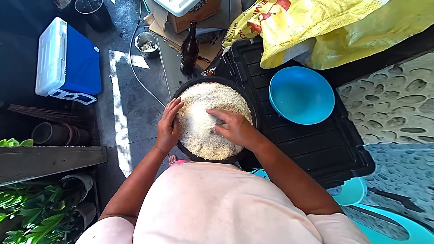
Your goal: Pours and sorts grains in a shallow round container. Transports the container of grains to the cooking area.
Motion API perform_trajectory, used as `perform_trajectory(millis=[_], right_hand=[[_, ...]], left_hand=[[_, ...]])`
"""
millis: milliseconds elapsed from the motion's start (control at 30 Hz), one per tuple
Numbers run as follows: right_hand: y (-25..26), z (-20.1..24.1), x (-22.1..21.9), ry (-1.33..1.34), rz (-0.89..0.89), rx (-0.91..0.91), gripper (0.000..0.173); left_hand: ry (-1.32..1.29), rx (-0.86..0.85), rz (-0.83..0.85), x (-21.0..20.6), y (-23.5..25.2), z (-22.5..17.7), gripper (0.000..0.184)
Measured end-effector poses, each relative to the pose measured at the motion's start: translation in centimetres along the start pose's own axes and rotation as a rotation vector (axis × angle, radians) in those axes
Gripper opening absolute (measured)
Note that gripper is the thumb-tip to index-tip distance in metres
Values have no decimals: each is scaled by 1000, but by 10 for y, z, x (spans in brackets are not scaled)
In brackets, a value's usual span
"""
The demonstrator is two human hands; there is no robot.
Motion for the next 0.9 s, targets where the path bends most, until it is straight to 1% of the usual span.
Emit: perform_trajectory(millis=[100,167,267,367,433,533,700,800,900], right_hand=[[21,-6,26,-60,-60,79,31],[37,-24,41,-125,-82,27,25],[52,-54,39,-171,12,-123,31],[54,-64,19,-193,129,-134,42],[51,-61,11,-207,159,-112,46],[43,-50,4,-161,168,-67,44],[14,-20,-8,-141,171,47,43],[-7,-9,-1,-91,175,127,39],[-27,0,24,-76,107,195,37]], left_hand=[[16,-3,7,0,0,1,38],[30,5,14,0,0,1,39],[42,1,6,0,0,1,38],[35,4,-15,0,0,3,39],[36,18,-34,0,-1,4,39],[67,55,-25,1,-3,2,40],[69,44,-30,0,-2,3,39],[71,47,-24,-1,-3,3,38],[78,50,-16,0,-2,2,37]])
Point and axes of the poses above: each hand's wrist, its own y-axis towards the middle knuckle, its own x-axis out of the back of the hand, z = x × y, the point moved 5 cm from there along y, towards the middle knuckle, and after that the axes turned 12 degrees about x, right-handed, at the moved point
